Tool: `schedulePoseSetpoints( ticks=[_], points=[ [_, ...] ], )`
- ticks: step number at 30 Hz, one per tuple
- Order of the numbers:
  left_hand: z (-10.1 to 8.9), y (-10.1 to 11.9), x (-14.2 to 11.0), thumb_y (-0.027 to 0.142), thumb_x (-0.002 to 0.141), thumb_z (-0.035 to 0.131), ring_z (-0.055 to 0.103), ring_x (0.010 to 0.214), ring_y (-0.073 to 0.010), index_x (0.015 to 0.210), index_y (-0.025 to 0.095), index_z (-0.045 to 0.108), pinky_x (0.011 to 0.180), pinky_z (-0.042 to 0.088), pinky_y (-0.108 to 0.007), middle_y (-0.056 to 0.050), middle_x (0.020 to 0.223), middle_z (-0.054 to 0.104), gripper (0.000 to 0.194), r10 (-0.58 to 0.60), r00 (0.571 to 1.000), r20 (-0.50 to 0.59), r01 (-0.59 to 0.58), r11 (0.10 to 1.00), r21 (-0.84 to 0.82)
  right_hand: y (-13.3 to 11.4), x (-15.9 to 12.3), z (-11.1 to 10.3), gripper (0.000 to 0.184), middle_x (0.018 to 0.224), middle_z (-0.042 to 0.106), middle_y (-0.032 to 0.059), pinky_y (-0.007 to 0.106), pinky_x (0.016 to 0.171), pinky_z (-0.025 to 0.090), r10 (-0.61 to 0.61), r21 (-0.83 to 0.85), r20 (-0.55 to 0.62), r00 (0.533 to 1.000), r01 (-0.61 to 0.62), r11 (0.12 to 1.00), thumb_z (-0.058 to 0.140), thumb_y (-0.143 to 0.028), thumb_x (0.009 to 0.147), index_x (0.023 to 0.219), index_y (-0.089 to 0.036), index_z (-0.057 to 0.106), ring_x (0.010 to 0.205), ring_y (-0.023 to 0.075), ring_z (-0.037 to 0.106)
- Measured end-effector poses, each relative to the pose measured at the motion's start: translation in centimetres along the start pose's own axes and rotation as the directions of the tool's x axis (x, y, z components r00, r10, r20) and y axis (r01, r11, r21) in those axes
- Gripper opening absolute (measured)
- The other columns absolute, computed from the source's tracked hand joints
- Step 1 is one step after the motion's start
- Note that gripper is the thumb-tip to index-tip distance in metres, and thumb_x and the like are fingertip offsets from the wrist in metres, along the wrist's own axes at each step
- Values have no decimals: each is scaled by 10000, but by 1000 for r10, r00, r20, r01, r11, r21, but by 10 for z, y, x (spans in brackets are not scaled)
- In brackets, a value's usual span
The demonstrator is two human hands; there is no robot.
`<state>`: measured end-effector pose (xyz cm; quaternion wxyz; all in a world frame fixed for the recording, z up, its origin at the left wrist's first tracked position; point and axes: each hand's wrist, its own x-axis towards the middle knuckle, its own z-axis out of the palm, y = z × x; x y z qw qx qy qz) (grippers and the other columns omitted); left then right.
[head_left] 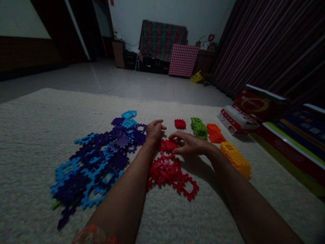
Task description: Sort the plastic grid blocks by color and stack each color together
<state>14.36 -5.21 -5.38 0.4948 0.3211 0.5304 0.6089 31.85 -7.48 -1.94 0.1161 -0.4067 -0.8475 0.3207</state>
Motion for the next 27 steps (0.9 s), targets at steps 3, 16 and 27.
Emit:
schedulePoseSetpoints(
  ticks=[3, 16, 27],
  points=[
    [0, 0, 0, 165, 677, 551, 510, 471, -93, 1006, 136, 708, 506, 431, -209, -1, 614, 645, 366, 5, 1000, 4, -5, 1000, 2, -9, -1, 3, 345, 993, 636, 53, 315, 801, 469, -5, -173, 19, 1000, 8, 985, 759, -216, 739, 1064, -177, 648, 853, 181, 576],
    [0, -1, 2, 134, 670, 521, 499, 431, -90, 994, 139, 700, 466, 417, -208, 8, 605, 644, 371, -16, 1000, 11, 16, 1000, 9, -2, 4, -14, 329, 1089, 654, 82, 334, 818, 505, 0, -109, -141, 990, -15, 994, 676, -216, 780, 1108, -192, 663, 937, 210, 624],
    [-1, -6, 5, 146, 683, 531, 514, 453, -87, 1003, 143, 704, 485, 429, -207, 2, 630, 650, 364, -3, 1000, 29, 2, 1000, 20, 23, 48, -62, 376, 1254, 608, 132, 452, 1009, 449, 189, -493, -276, 943, -307, 814, 697, -291, 821, 1185, -212, 645, 1161, 308, 584]
  ],
)
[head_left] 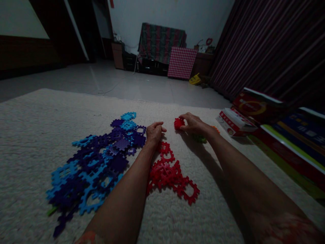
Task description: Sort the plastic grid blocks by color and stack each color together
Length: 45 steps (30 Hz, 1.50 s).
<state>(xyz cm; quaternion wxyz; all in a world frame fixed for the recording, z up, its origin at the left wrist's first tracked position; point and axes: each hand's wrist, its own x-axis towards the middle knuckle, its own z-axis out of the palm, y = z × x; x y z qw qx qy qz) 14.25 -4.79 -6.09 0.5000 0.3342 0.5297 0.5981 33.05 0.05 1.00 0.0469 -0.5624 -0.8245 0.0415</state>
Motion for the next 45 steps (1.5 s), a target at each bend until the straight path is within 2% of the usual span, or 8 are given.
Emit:
schedulePoseSetpoints(
  ticks=[10, 13, 16, 22, 26, 30, 38, 45],
  points=[
    [1, 5, -4, 150, 661, 539, 497, 448, -90, 972, 137, 710, 477, 417, -210, 0, 605, 646, 355, 5, 1000, -12, -5, 1000, -8, 13, 11, 15, 404, 1279, 602, 149, 535, 1030, 410, -27, 14, -45, 999, 28, 1000, 713, -248, 796, 1194, -240, 643, 1165, 340, 564],
    [1, 6, -5, 148, 648, 536, 498, 448, -89, 981, 137, 708, 481, 424, -210, 4, 606, 647, 375, -6, 1000, -15, 6, 1000, -10, 11, 1, 16, 505, 1417, 509, 169, 552, 1057, 383, -62, 45, -126, 990, 68, 997, 710, -223, 777, 1267, -233, 592, 1274, 364, 486],
    [1, 6, -4, 151, 643, 529, 497, 444, -88, 998, 137, 699, 479, 427, -211, 11, 607, 644, 394, -17, 1000, -22, 16, 999, -37, -4, -21, 21, 400, 1335, 552, 164, 499, 1021, 411, -121, 92, -195, 973, 141, 986, 614, -196, 834, 1234, -201, 604, 1197, 327, 537],
    [0, 7, -4, 151, 646, 528, 486, 447, -79, 1002, 131, 692, 481, 396, -193, 5, 608, 646, 392, -13, 999, -43, 9, 996, -89, -50, -67, 45, 184, 1022, 604, 86, 341, 834, 462, -262, 339, 6, 965, 244, 909, 610, -315, 897, 1029, -193, 648, 914, 206, 577],
    [0, 8, -4, 151, 634, 529, 496, 448, -85, 1011, 130, 687, 500, 404, -205, 7, 609, 641, 409, -28, 999, -38, 24, 994, -104, -67, -77, 52, 348, 1036, 551, 79, 359, 858, 439, -291, 282, 24, 956, 273, 920, 661, -505, 872, 1020, -191, 634, 944, 219, 527],
    [0, 9, -5, 146, 633, 524, 488, 436, -85, 1021, 131, 683, 494, 389, -211, 9, 609, 636, 420, -31, 999, -30, 27, 994, -108, -75, -78, 49, 409, 1066, 543, 85, 367, 885, 429, -272, 263, 7, 962, 261, 929, 733, -454, 822, 1106, -182, 620, 968, 227, 512],
    [0, 12, -7, 166, 628, 533, 494, 448, -94, 1006, 140, 692, 496, 402, -219, 5, 620, 644, 411, -56, 997, -61, 50, 994, -95, -79, -80, 45, 157, 967, 602, 75, 296, 806, 411, -413, 294, -22, 910, 401, 868, 527, -271, 957, 944, -172, 648, 879, 184, 535],
    [1, 11, -5, 177, 617, 531, 479, 453, -90, 1017, 136, 689, 496, 407, -218, 2, 626, 633, 432, -35, 990, -134, 14, 987, -159, -53, -68, 41, 329, 748, 605, 18, 275, 686, 378, -172, 362, -136, 976, 210, 908, 346, -279, 1005, 855, -186, 625, 682, 151, 529]
  ],
)
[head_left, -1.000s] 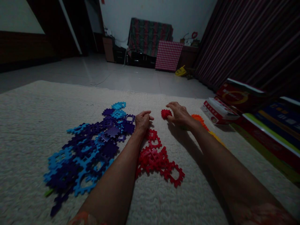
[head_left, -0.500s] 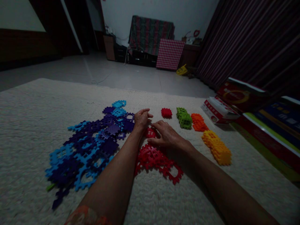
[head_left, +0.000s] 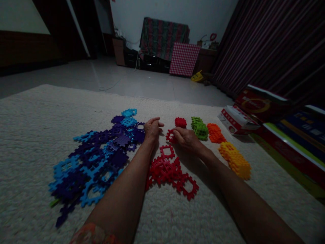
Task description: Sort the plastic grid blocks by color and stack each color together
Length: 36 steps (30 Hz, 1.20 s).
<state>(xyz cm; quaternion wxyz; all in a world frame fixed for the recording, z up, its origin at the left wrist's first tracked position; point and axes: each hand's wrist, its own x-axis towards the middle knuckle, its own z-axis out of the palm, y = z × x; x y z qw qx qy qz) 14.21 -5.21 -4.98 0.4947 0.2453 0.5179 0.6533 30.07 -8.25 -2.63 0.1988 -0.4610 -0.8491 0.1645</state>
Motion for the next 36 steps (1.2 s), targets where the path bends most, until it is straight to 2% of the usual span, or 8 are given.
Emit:
schedulePoseSetpoints(
  ticks=[4, 8, 13, 19, 24, 28, 31, 36],
  points=[
    [0, 0, 0, 173, 604, 532, 487, 469, -98, 995, 143, 692, 502, 413, -221, -7, 629, 638, 424, -1, 1000, 14, 1, 1000, 29, 15, 0, -2, 267, 804, 636, 44, 288, 715, 396, 58, -87, 16, 998, -57, 995, 408, -269, 967, 864, -192, 642, 740, 175, 560],
    [0, -2, 2, 172, 610, 525, 493, 478, -100, 979, 142, 694, 505, 409, -217, -10, 623, 641, 407, 16, 999, 29, -17, 999, 35, 21, -2, 0, 244, 1036, 645, 94, 311, 806, 428, 39, -126, -10, 999, -40, 991, 572, -297, 890, 1097, -188, 641, 922, 211, 578],
    [0, -2, 2, 167, 618, 530, 485, 471, -94, 972, 134, 694, 489, 394, -208, -9, 613, 634, 391, 11, 999, 34, -12, 999, 36, 16, -3, -4, 127, 919, 602, 57, 301, 741, 411, 40, -173, 148, 988, -14, 985, 639, -284, 826, 918, -201, 609, 823, 191, 531],
    [1, 0, -1, 163, 625, 540, 493, 480, -95, 980, 130, 698, 501, 403, -211, -14, 625, 637, 390, 5, 999, 31, -7, 999, 45, 16, -5, -4, 88, 922, 601, 58, 306, 746, 415, 32, -173, 155, 987, -5, 985, 622, -238, 820, 902, -215, 601, 826, 196, 528],
    [1, 1, -2, 157, 622, 539, 499, 494, -99, 960, 138, 702, 508, 407, -211, -12, 615, 636, 375, 10, 1000, 28, -12, 998, 62, 23, 11, -18, 351, 1085, 639, 101, 345, 878, 447, 8, -193, 23, 1000, -4, 981, 656, -256, 811, 1155, -194, 626, 978, 238, 586],
    [1, 3, -4, 142, 620, 527, 484, 473, -93, 966, 125, 697, 496, 403, -210, -6, 595, 628, 386, 1, 1000, 31, -3, 998, 58, 34, 38, -38, 464, 1236, 627, 144, 393, 961, 448, 82, -261, -71, 994, -98, 960, 627, -224, 815, 1277, -185, 602, 1107, 291, 590],
    [2, 2, -3, 130, 625, 510, 464, 443, -84, 988, 116, 692, 467, 386, -204, 1, 593, 623, 406, -4, 999, 39, 2, 998, 57, 46, 53, -42, 494, 1301, 614, 159, 436, 993, 443, 133, -331, -53, 990, -143, 933, 612, -222, 822, 1314, -187, 590, 1165, 322, 583],
    [2, -1, -1, 128, 625, 508, 469, 435, -84, 989, 118, 694, 452, 389, -199, 2, 596, 624, 409, 3, 999, 49, -7, 997, 71, 62, 62, -35, 487, 1317, 621, 165, 498, 1039, 405, 123, -407, -1, 992, -113, 906, 584, -203, 834, 1321, -183, 590, 1206, 339, 568]
  ],
)
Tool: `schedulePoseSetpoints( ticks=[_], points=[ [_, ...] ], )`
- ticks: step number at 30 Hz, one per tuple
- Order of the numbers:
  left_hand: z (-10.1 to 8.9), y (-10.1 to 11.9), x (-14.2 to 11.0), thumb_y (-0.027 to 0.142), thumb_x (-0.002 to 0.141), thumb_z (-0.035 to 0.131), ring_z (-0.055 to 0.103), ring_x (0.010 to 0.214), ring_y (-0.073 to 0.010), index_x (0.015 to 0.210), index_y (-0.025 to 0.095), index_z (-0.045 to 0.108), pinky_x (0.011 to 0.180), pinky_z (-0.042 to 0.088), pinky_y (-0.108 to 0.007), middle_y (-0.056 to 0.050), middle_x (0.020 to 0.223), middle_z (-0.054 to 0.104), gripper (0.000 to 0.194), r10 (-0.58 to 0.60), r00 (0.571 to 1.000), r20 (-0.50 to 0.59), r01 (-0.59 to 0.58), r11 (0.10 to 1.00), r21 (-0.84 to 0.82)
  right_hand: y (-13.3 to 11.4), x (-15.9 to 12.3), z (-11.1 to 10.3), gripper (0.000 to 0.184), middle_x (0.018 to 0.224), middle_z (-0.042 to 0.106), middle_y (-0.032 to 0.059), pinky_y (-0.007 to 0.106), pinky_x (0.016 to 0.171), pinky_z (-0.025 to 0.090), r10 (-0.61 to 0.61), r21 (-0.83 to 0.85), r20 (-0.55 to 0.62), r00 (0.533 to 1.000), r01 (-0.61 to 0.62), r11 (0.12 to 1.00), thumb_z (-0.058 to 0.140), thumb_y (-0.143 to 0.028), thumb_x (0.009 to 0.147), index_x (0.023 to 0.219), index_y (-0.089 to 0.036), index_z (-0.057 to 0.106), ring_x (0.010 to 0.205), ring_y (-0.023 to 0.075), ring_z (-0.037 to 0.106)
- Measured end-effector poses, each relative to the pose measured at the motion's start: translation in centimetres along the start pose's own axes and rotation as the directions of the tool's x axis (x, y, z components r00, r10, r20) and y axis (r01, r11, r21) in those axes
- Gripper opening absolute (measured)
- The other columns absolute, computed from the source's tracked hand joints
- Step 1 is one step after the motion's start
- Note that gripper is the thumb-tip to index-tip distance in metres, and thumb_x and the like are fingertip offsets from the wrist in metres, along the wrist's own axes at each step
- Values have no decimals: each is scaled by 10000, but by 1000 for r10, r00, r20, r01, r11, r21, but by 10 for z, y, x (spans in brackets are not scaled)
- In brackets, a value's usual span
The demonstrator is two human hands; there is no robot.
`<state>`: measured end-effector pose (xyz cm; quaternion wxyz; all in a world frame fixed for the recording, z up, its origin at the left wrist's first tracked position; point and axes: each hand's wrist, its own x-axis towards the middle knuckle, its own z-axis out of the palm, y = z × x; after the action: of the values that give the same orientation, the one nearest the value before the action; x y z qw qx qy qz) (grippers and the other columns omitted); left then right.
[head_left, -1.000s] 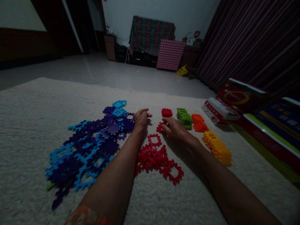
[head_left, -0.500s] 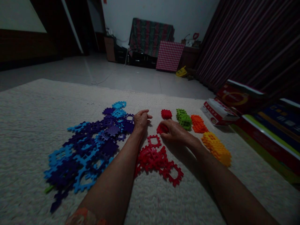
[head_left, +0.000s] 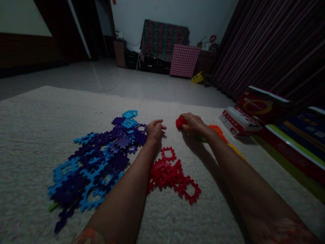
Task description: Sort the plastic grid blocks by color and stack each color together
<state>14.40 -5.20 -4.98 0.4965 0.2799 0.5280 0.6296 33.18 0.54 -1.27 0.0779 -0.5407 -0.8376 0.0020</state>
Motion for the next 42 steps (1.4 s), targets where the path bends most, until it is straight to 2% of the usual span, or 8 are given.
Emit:
schedulePoseSetpoints(
  ticks=[9, 11, 14, 18, 21, 23, 35, 42],
  points=[
    [0, -1, 0, 148, 647, 536, 466, 432, -84, 1020, 125, 695, 454, 402, -211, 4, 621, 628, 406, -1, 1000, 8, 1, 1000, 14, 1, 1, 5, 523, 1391, 565, 163, 557, 1050, 398, -14, -1, -63, 998, 14, 1000, 593, -188, 799, 1321, -209, 592, 1252, 354, 535],
    [0, -1, 0, 146, 652, 534, 461, 431, -84, 1022, 120, 695, 454, 397, -211, 5, 615, 623, 404, -4, 1000, 4, 4, 1000, 8, -3, -5, 4, 563, 1438, 519, 176, 574, 1050, 397, -27, 2, -123, 992, 27, 1000, 611, -165, 772, 1334, -198, 584, 1281, 373, 506],
    [0, -1, 0, 134, 651, 528, 472, 440, -89, 1001, 117, 700, 460, 396, -213, -4, 609, 626, 390, 0, 1000, -2, 0, 1000, 9, -16, -26, 1, 465, 1341, 588, 163, 509, 1012, 434, -98, 51, -157, 983, 108, 993, 583, -143, 800, 1261, -193, 625, 1198, 334, 556],
    [-1, -3, 2, 134, 649, 533, 478, 452, -91, 972, 129, 706, 470, 397, -211, -10, 611, 639, 367, 25, 1000, -8, -25, 1000, 16, -41, -61, -4, 316, 1082, 683, 101, 358, 848, 488, -206, 272, 44, 977, 187, 944, 580, -173, 843, 1146, -200, 665, 964, 235, 627],
    [-1, -3, 2, 141, 645, 525, 480, 444, -96, 968, 136, 700, 466, 401, -216, -4, 606, 635, 368, 24, 1000, -3, -24, 1000, 12, -59, -81, -7, 225, 973, 664, 67, 321, 768, 472, -307, 377, 210, 928, 213, 901, 633, -276, 857, 1067, -205, 673, 854, 203, 605],
    [0, -3, 2, 144, 644, 517, 479, 438, -99, 971, 135, 695, 458, 398, -220, -3, 606, 633, 373, 22, 1000, 2, -22, 1000, 10, -67, -88, -6, 186, 967, 632, 58, 314, 767, 460, -329, 389, 238, 914, 221, 895, 671, -314, 844, 1000, -213, 666, 851, 194, 579],
    [0, -3, -1, 150, 641, 512, 458, 421, -94, 990, 134, 685, 449, 406, -227, 6, 611, 618, 390, 32, 999, 17, -32, 999, 8, -76, -97, 2, 146, 1029, 536, 40, 316, 843, 461, -282, 375, 186, 941, 198, 906, 689, -287, 807, 871, -222, 574, 926, 183, 539],
    [0, -2, -2, 138, 638, 509, 479, 440, -98, 1000, 129, 695, 456, 407, -220, -1, 608, 630, 407, 30, 999, 13, -31, 999, 27, -39, -86, 3, 347, 1055, 551, 98, 366, 820, 478, -117, 209, 82, 990, 98, 973, 708, -421, 831, 1094, -206, 635, 916, 229, 558]
  ],
)
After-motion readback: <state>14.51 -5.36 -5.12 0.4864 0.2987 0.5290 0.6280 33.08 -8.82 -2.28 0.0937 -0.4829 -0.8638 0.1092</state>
